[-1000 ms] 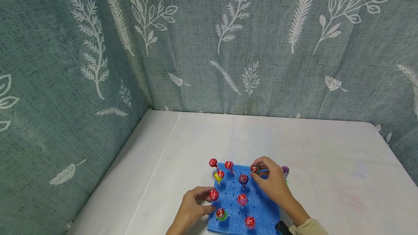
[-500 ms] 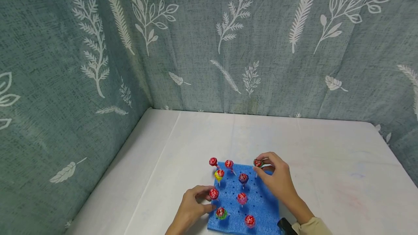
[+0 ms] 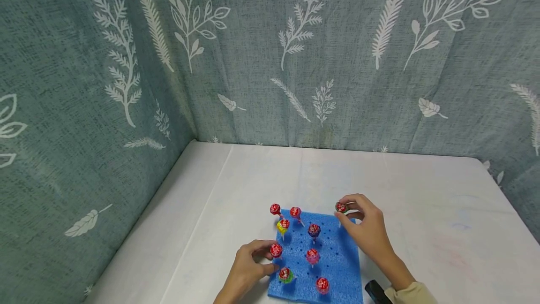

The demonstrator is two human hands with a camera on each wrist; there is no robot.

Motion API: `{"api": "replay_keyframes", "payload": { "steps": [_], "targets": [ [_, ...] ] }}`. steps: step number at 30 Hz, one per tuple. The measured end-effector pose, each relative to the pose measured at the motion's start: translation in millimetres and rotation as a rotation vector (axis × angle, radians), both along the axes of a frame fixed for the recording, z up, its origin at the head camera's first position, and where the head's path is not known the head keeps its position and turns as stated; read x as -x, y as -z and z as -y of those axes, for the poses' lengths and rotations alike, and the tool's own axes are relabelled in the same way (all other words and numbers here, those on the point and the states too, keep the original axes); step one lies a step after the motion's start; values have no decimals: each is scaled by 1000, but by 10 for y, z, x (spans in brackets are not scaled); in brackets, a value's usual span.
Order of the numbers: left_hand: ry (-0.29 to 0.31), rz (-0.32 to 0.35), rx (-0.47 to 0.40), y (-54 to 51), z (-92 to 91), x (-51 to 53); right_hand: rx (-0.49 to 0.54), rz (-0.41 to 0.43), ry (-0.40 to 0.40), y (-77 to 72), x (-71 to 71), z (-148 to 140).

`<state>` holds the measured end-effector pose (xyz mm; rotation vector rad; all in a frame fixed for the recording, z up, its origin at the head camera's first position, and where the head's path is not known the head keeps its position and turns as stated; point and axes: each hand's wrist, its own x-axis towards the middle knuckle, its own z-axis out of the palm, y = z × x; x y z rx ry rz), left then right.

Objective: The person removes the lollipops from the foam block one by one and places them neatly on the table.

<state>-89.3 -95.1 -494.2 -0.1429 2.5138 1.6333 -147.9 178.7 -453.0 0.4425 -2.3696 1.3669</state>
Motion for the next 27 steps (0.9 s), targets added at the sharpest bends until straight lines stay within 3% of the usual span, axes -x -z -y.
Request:
{"api": "replay_keyframes", "payload": {
  "steps": [8,16,27],
  "targets": [
    [8,10,-2,1,2,21,-33,-9,60,-29,-17,-79],
    [18,11,-5,-4,10,39,12,-32,43,66,1,-221],
    [34,37,-34,4,28,59,1,-13,67,-78,-19,-318]
  ]
}}
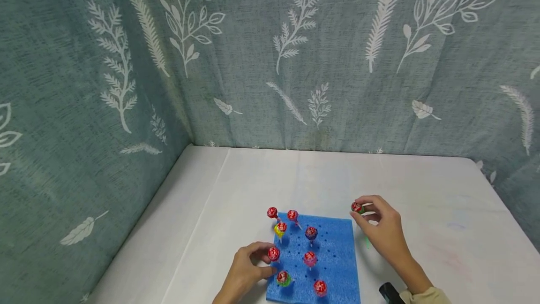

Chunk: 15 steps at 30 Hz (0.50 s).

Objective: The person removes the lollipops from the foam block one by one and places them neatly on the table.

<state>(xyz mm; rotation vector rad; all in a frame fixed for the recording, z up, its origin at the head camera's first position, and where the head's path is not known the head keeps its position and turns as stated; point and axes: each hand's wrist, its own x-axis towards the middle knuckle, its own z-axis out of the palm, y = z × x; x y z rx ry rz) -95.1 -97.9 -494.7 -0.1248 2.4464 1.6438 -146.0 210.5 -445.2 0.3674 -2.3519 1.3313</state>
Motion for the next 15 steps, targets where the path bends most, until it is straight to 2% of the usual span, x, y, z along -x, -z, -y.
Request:
{"api": "replay_keyframes", "payload": {
  "steps": [6,15],
  "targets": [
    [20,-26,-40,-1,30,-8,-22,-4,11,-13,-7,-60],
    [24,-29,-34,6,20,-4,-66,37,69,-8,-35,-161]
  ]
}}
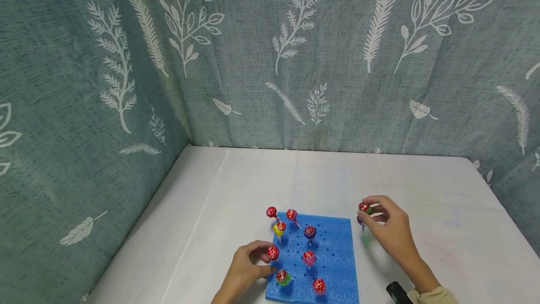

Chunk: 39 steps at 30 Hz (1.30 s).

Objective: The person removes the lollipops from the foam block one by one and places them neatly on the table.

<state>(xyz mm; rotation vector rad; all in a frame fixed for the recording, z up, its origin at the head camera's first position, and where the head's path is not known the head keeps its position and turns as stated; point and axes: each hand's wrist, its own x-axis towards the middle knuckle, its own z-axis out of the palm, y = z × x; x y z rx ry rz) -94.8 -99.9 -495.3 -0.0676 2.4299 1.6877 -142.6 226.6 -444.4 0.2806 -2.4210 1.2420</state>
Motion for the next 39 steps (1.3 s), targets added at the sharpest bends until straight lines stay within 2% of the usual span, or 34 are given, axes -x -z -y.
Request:
{"api": "replay_keyframes", "payload": {
  "steps": [7,19,23,28,34,39],
  "targets": [
    [-9,6,2,-8,-9,-2,2,-11,3,32,7,-69],
    [-2,15,13,-10,-1,25,19,24,35,169,16,-170],
    [-7,28,14,-8,1,30,-18,24,46,235,32,-216],
    [-16,45,-28,-3,13,25,-59,20,54,353,85,-280],
    [-23,46,-58,2,25,26,-77,101,76,346,97,-309],
    [-18,55,-60,3,6,41,-137,173,104,360,83,-349]
  ]
}}
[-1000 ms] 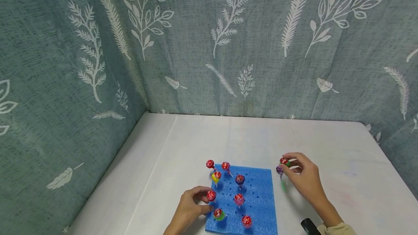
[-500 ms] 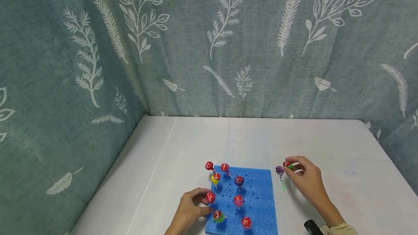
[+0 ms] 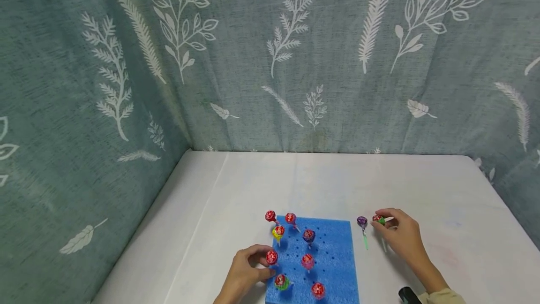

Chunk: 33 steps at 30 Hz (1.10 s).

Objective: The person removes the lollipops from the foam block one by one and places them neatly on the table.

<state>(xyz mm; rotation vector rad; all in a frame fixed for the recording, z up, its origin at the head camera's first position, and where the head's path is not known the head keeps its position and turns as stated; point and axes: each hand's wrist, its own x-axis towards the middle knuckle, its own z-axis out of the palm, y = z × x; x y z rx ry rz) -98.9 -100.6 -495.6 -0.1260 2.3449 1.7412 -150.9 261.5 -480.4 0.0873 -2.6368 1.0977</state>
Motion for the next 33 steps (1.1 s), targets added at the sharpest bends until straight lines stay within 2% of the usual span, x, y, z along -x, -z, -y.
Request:
{"api": "replay_keyframes", "payload": {
  "steps": [8,21,30,33],
  "targets": [
    [-2,11,-27,8,-7,-4,-53,75,22,65,51,-30],
    [-17,11,-28,2,-8,-2,-72,78,14,120,159,-31],
    [-15,30,-3,-10,-7,17,-66,218,33,90,193,-30],
    [-17,32,-10,-9,-4,24,-68,240,30,85,196,-35]
  ]
}}
